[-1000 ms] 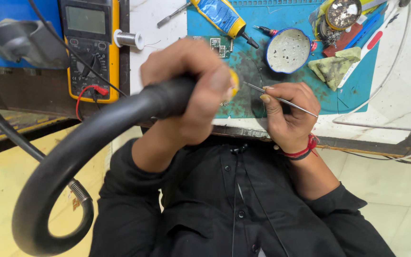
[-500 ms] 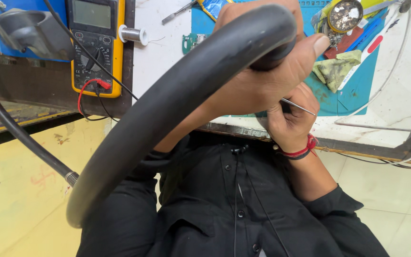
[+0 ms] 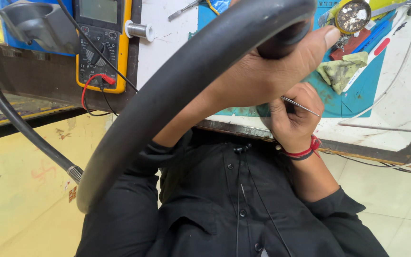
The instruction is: The person uses a hot air rework station and tweezers to heat and reposition a small component on a circuit board. They then use a soldering iron to reflow solder on the board's pads. The work is performed on a cluttered electronics workbench with tools and components visible.
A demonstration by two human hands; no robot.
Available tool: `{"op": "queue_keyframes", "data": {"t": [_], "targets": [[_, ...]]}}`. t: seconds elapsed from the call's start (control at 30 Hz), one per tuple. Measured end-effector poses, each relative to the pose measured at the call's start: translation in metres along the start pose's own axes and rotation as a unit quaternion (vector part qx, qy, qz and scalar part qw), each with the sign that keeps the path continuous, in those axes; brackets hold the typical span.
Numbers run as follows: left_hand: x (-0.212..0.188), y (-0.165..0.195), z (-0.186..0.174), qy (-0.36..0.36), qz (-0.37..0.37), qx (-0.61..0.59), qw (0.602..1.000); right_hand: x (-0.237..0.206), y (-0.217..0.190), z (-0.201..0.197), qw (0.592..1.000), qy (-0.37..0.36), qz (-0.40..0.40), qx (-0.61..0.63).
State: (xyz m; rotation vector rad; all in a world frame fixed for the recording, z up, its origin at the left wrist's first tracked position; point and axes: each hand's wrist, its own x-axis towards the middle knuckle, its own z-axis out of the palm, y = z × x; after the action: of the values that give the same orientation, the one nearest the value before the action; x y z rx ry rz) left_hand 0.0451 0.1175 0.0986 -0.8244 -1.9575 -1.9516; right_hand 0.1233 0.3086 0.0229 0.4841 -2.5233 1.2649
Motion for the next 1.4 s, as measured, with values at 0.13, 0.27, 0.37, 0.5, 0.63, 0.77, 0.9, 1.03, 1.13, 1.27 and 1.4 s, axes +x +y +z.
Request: {"op": "queue_keyframes", "data": {"t": [0.13,0.27,0.37,0.5,0.63,0.77,0.9,1.03,1.13,1.27,1.4], "targets": [[-0.002,0.004,-0.007,0.0,-0.001,0.024,1.0,0.0,-0.002,0.001,1.0,0.0,-0.008,0.01],[-0.002,0.003,-0.007,0.009,-0.012,0.009,1.0,0.001,-0.004,0.0,1.0,-0.007,0.0,0.017],[-0.002,0.0,-0.007,0.011,-0.011,0.002,1.0,0.001,-0.004,0.0,1.0,-0.008,0.0,0.017],[-0.007,-0.004,-0.01,0.01,-0.015,0.008,1.0,0.0,-0.002,0.001,1.0,-0.003,-0.002,0.013],[-0.011,-0.01,-0.005,0.047,-0.023,-0.071,0.996,-0.002,0.0,0.002,1.0,0.002,-0.009,0.012],[-0.018,-0.016,-0.005,0.084,-0.048,-0.112,0.989,-0.002,0.001,0.003,1.0,0.001,-0.007,0.015],[-0.026,-0.019,-0.014,0.106,-0.063,-0.126,0.984,-0.003,0.0,0.004,1.0,0.005,0.003,0.011],[-0.034,-0.017,-0.022,0.116,-0.09,-0.153,0.977,-0.003,0.0,0.005,1.0,0.004,0.006,0.006],[-0.038,-0.013,-0.027,0.118,-0.106,-0.166,0.973,-0.004,0.001,0.006,1.0,0.006,0.005,0.009],[-0.041,-0.009,-0.035,0.12,-0.113,-0.175,0.971,-0.003,0.002,0.007,1.0,0.005,-0.001,0.016],[-0.043,-0.005,-0.038,0.133,-0.109,-0.175,0.969,-0.002,0.002,0.007,1.0,0.004,-0.01,0.011]]}}
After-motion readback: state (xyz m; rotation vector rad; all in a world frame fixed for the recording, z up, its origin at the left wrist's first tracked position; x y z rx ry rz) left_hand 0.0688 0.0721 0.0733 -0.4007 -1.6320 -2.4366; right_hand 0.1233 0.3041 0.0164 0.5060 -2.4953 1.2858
